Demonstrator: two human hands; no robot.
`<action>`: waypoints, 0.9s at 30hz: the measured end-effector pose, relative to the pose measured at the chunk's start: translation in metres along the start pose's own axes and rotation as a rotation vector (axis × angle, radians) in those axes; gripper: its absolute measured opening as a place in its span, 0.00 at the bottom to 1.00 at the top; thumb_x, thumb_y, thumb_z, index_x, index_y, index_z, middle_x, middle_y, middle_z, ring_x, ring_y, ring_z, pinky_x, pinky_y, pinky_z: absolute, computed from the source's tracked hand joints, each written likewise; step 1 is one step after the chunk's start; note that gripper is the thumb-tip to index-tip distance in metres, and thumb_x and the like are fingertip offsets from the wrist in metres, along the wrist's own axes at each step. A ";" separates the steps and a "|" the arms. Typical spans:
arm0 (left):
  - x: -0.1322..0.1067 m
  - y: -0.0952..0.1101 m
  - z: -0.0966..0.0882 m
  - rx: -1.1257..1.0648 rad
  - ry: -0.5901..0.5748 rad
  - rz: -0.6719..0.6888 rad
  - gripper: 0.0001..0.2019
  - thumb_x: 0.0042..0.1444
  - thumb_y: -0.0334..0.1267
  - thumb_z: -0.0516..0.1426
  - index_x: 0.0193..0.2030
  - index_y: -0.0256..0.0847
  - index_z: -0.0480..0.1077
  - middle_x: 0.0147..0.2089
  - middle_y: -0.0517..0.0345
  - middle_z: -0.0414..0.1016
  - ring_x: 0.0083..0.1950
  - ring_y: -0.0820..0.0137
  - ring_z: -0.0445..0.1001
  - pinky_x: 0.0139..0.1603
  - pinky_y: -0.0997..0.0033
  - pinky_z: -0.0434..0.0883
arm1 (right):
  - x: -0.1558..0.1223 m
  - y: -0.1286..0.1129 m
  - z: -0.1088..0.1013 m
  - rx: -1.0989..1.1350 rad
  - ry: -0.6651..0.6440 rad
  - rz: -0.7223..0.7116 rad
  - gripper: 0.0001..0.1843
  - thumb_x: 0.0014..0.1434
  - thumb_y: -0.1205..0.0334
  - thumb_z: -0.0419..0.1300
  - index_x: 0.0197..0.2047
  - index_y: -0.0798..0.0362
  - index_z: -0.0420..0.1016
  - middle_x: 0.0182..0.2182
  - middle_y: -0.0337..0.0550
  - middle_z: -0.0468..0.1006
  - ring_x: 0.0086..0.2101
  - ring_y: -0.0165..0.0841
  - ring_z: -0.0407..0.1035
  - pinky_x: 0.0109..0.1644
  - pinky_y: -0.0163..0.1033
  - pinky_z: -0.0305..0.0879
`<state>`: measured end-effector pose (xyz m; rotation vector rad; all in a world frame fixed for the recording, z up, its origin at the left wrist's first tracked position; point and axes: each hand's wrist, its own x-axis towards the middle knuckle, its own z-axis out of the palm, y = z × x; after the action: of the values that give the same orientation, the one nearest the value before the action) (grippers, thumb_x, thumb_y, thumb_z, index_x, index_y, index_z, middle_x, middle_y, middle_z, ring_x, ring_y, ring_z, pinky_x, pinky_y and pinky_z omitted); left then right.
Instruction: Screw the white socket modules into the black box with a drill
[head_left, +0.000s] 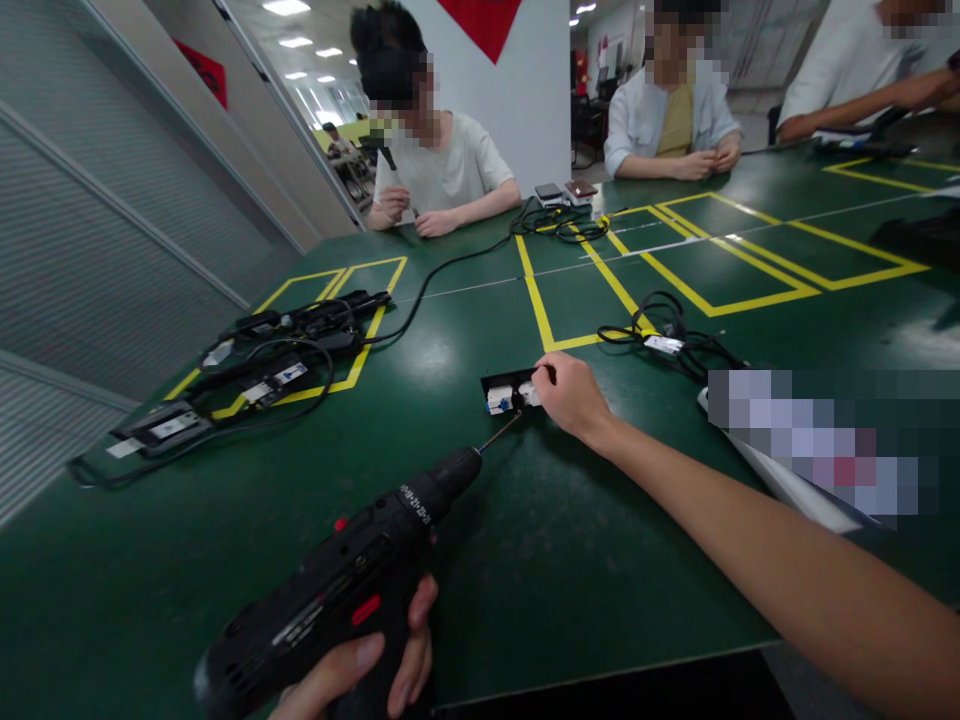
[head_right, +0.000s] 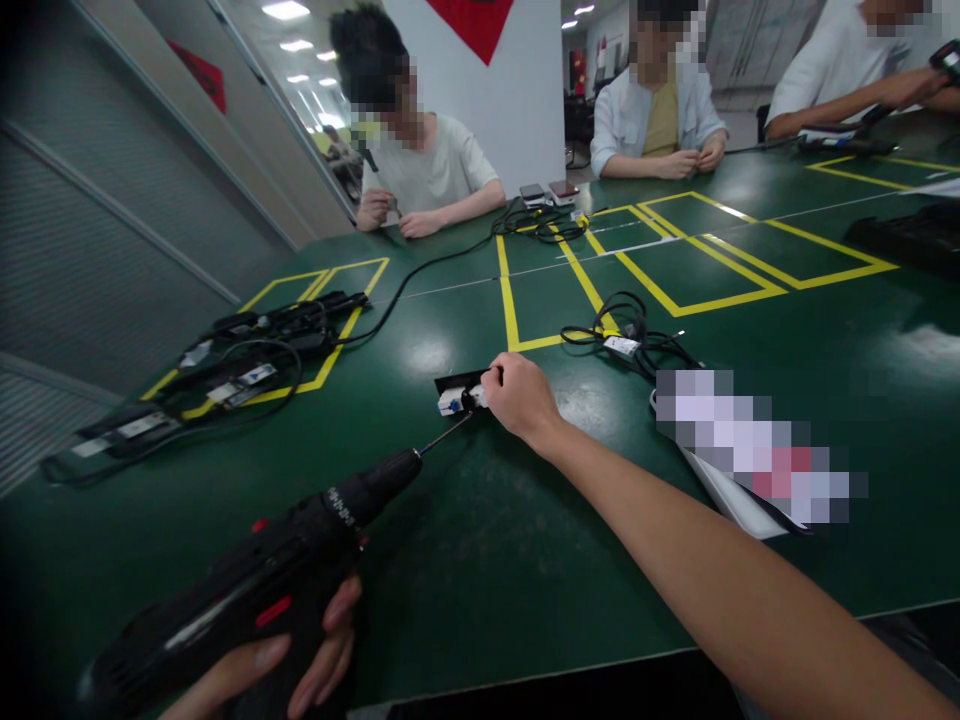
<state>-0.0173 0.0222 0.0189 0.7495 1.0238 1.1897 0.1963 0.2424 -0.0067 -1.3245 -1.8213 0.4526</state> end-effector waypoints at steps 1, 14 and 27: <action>0.000 0.000 0.000 0.000 -0.003 0.000 0.17 0.51 0.37 0.50 0.49 0.41 0.61 0.33 0.52 0.67 0.16 0.74 0.61 0.18 0.67 0.60 | 0.000 0.000 0.000 0.002 0.001 -0.001 0.13 0.58 0.64 0.47 0.32 0.56 0.71 0.31 0.46 0.74 0.33 0.32 0.66 0.38 0.35 0.59; 0.000 0.001 0.002 -0.008 0.013 -0.019 0.18 0.51 0.38 0.51 0.50 0.39 0.61 0.34 0.51 0.67 0.16 0.74 0.62 0.19 0.67 0.61 | 0.001 0.001 0.001 -0.001 0.001 -0.002 0.12 0.58 0.64 0.47 0.32 0.56 0.71 0.31 0.46 0.74 0.33 0.32 0.66 0.39 0.35 0.59; 0.000 0.002 0.001 0.018 -0.023 0.007 0.15 0.52 0.37 0.49 0.47 0.40 0.62 0.33 0.52 0.67 0.16 0.74 0.62 0.18 0.67 0.61 | 0.001 0.001 0.001 -0.001 0.000 0.001 0.12 0.58 0.64 0.47 0.32 0.56 0.71 0.31 0.46 0.74 0.33 0.32 0.66 0.38 0.35 0.58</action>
<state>-0.0167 0.0230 0.0210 0.7801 1.0147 1.1759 0.1960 0.2433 -0.0073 -1.3256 -1.8211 0.4522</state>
